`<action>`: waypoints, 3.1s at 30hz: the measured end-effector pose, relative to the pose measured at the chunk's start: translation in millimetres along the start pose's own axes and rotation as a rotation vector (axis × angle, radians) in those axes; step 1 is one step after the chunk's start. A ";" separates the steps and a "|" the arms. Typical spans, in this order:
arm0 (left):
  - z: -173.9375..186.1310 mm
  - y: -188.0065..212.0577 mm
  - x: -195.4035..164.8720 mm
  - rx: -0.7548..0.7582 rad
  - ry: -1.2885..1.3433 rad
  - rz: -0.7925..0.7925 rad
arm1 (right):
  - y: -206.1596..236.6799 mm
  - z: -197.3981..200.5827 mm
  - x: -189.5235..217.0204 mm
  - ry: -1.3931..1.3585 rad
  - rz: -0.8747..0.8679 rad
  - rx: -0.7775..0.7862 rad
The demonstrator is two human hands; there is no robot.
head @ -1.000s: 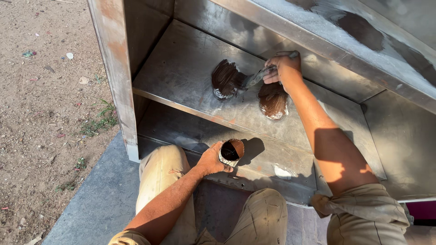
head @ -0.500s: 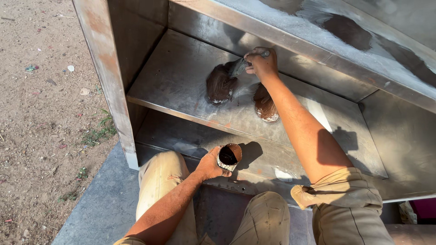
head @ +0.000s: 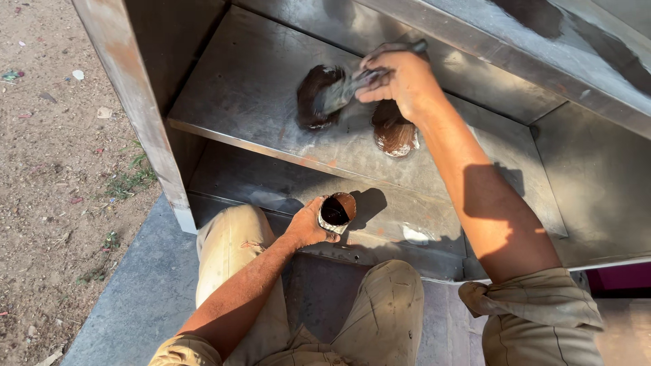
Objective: The person holds a can of dark paint and uses a brush to apply paint onto the metal surfaces of a shelving unit, first stirring the paint, then brushing patches onto the shelves and edges while sitting on the ground.
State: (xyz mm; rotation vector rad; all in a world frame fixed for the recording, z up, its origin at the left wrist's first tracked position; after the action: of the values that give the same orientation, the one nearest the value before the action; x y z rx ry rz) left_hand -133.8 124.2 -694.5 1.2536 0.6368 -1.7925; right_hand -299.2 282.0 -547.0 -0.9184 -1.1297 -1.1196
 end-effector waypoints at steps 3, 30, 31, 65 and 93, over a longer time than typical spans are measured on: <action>-0.1 -1.8 0.9 -0.010 0.008 0.015 | 26.1 61.7 6.8 -0.170 0.115 -0.078; -58.4 -27.1 -40.2 0.071 0.141 -0.046 | 167.4 242.9 -13.2 0.275 0.087 -0.765; -60.2 -27.0 -40.0 0.063 0.102 -0.012 | 166.3 244.3 -14.9 0.284 0.062 -0.782; -73.1 -39.7 -38.6 0.142 0.236 0.031 | 213.1 260.8 -43.2 0.701 -0.314 -0.479; -74.3 -33.5 -39.7 0.082 0.028 -0.009 | 264.4 290.9 -40.6 0.818 -0.142 -0.388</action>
State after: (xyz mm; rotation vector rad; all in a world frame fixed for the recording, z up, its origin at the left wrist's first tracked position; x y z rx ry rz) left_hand -119.1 213.4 -687.2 1.3346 0.5909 -1.8268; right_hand -103.8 625.1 -529.1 -0.5618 -0.3088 -1.6594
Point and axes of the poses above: each hand's wrist, its own y-axis away from the middle knuckle, its own z-axis out of the back of the hand, x = y × z, the point moved 3 cm from there along -y, towards the middle knuckle, and after that the axes turned 5 degrees about x, right-handed, at the moved point
